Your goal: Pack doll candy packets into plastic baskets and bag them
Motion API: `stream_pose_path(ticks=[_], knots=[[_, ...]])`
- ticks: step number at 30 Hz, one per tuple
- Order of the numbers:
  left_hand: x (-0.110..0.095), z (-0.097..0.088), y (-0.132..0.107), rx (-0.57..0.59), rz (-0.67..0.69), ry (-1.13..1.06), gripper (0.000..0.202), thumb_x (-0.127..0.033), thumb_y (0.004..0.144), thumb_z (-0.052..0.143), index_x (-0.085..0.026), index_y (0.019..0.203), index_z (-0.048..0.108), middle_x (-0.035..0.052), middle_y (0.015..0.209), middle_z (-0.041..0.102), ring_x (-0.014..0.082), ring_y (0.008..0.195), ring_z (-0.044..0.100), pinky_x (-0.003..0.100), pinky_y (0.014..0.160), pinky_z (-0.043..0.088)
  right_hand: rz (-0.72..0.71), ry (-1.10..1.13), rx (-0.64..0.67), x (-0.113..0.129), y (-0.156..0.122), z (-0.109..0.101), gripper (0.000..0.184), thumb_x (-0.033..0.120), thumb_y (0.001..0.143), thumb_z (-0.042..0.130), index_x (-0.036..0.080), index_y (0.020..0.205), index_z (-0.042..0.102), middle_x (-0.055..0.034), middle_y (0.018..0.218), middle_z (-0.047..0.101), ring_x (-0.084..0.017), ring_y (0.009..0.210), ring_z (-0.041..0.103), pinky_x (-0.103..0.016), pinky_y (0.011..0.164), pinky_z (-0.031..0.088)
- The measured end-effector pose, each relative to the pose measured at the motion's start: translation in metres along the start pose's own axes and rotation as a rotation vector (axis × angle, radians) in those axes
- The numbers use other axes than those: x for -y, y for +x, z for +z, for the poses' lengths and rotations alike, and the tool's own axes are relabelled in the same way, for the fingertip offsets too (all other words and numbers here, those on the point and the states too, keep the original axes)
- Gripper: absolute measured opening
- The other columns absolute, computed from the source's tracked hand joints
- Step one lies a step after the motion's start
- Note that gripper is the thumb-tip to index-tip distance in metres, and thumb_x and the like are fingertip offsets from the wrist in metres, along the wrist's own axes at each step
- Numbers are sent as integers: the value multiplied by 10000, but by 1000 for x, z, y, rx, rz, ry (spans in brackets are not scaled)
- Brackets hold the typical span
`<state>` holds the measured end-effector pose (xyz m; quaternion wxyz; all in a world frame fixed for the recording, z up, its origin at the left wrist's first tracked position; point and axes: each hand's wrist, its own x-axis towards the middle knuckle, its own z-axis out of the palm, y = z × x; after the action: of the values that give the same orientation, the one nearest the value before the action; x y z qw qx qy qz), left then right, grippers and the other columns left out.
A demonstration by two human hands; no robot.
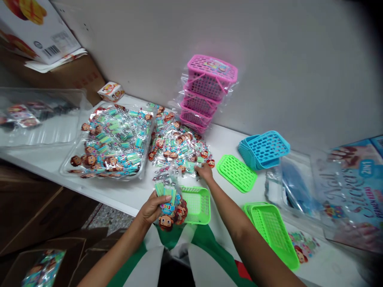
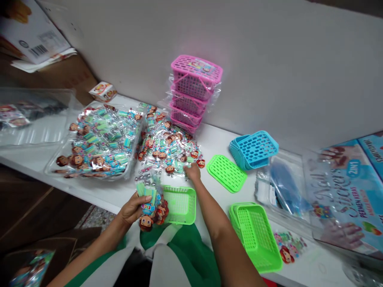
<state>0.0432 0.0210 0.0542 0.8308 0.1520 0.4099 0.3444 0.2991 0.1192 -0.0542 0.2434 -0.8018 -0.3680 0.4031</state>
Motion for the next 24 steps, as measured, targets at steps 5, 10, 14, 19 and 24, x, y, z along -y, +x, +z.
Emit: stream_pose_path(ticks=[5,10,14,19,24], knots=[[0,-8,2,-17,7,-3,373,-141,560,795,-117,910,669,68,809,717,199,684,677,319,691,548,1,56,11,-4,21,22,255,361,614,692,152,739,618,-35,667,656,-170,623,617,-236,550,456],[2,-11,5,-31,0,4,364,-146,550,799,-118,891,675,63,791,718,196,671,673,318,673,544,-110,152,-17,-22,19,-9,329,450,694,592,141,778,670,-41,709,679,-165,638,616,-255,598,482],[3,-3,6,-6,9,39,394,-134,534,803,-121,904,669,60,804,718,195,685,676,311,689,540,-252,182,-109,-24,3,-43,370,489,725,540,162,828,679,-39,833,693,-186,799,612,-268,733,468],[-2,5,6,60,42,99,367,-144,542,806,-133,882,670,40,774,710,164,639,661,274,644,534,-538,66,-228,-1,-22,-83,393,490,849,417,170,860,644,-10,717,627,-153,674,534,-247,656,410],[-16,13,6,143,66,137,360,-154,553,804,-141,894,689,46,778,715,180,674,667,289,659,541,-637,-32,-200,33,-41,-116,343,450,894,403,181,838,608,23,625,532,-129,580,453,-234,577,350]])
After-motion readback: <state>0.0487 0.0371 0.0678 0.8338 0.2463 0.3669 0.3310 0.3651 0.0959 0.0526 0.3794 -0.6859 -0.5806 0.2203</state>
